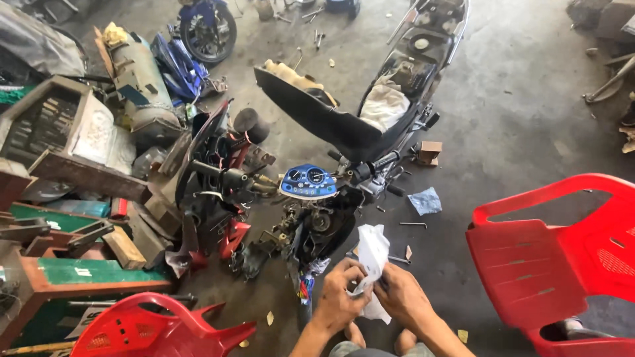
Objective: The person removes a plastic cover from a motorcycle instrument cluster, places it on the handlebar area, and then positions the motorcycle seat over the rear section. The person aligns the instrument cluster and seat by hand without using tools.
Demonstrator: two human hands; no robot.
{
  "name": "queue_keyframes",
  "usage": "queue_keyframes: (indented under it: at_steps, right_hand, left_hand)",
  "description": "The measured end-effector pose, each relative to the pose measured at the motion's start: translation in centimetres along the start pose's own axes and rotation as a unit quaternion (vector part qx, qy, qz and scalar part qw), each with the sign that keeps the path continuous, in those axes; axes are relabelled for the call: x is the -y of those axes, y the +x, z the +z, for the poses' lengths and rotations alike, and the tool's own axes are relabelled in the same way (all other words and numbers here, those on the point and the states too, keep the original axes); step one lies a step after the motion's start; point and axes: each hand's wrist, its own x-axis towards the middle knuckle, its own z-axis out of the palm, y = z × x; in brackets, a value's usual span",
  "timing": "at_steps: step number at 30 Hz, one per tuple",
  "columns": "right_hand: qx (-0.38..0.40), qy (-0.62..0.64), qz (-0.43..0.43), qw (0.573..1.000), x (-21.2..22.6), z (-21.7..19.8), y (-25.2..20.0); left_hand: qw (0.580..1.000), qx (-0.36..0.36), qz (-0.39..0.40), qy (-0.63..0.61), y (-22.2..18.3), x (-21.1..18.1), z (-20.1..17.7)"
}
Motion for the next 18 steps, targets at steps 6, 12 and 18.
queue_keyframes:
  at_steps: [6, 12, 18]
  right_hand:
    - [0.003, -0.031, -0.048, 0.998, -1.1, 1.1, 0.8]
    - [-0.004, 0.169, 0.005, 0.986, -4.6, 2.2, 1.5]
    - [-0.049, 0.271, -0.108, 0.955, -0.2, 1.3, 2.2]
  left_hand:
    - [0.995, -0.04, 0.051, 0.073, 0.4, 0.3, -1.7]
    - [0.977, -0.194, -0.075, -0.047, 1.3, 5.8, -2.5]
    - [0.943, -0.285, -0.144, -0.09, 2.4, 3.2, -4.8]
